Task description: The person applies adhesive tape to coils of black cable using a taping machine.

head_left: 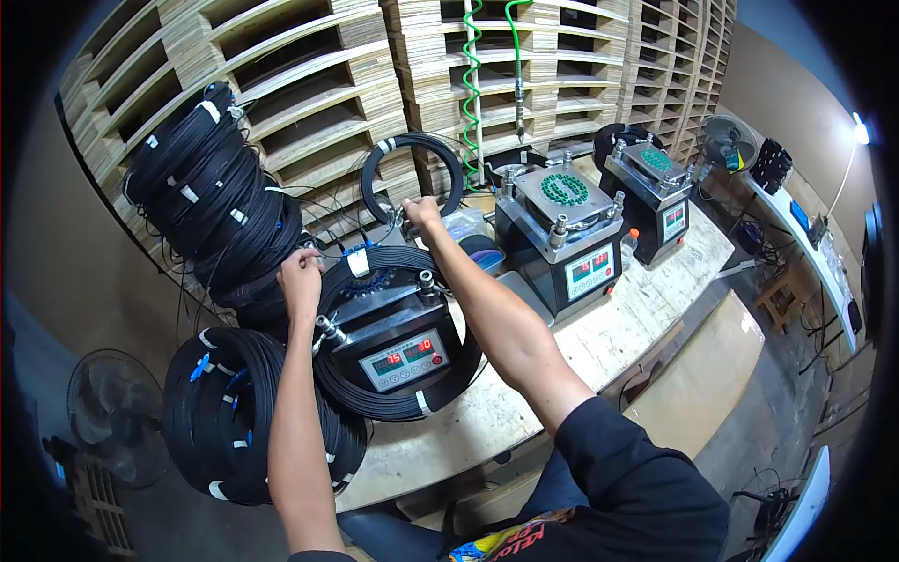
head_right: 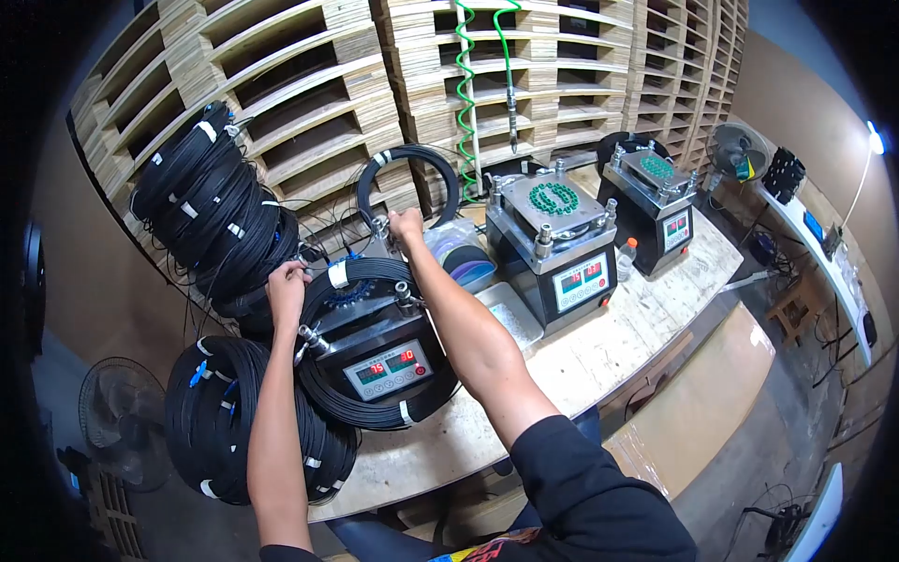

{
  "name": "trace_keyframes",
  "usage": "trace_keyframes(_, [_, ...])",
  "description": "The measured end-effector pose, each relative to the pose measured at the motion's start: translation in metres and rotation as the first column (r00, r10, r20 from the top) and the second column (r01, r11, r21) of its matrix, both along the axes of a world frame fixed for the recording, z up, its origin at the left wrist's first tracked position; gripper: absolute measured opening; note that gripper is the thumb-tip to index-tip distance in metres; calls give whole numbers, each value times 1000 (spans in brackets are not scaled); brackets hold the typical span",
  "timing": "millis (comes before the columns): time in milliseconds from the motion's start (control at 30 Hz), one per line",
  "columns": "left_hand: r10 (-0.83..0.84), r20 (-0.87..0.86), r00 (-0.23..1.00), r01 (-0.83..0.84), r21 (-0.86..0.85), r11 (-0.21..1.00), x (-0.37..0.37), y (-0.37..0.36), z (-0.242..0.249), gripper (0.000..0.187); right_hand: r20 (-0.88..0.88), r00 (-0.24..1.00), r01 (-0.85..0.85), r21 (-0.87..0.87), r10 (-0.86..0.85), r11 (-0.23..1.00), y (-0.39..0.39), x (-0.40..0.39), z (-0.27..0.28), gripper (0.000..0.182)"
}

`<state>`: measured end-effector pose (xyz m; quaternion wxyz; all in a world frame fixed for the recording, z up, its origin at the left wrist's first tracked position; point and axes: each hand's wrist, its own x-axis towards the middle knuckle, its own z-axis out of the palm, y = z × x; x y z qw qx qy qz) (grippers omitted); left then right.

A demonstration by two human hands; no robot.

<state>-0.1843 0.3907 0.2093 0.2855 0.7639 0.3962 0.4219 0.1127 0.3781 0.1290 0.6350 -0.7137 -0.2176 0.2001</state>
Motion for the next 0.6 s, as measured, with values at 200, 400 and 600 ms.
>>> trace_keyframes(200, [19, -53, 998, -19, 10, 1000, -1, -5, 6, 20, 240, 944, 221, 50, -227, 974, -27, -20, 20, 37])
trace_keyframes(400, [16, -17, 1000, -17, -25, 1000, -1, -3, 4, 19, 402, 908, 103, 59, -119, 993, -28, -22, 25, 41])
trace_keyframes(600, [8, -13, 1000, -8, -31, 999, 0, -6, 6, 19, 502, 853, 163, 6, -144, 987, -50, -55, 57, 63])
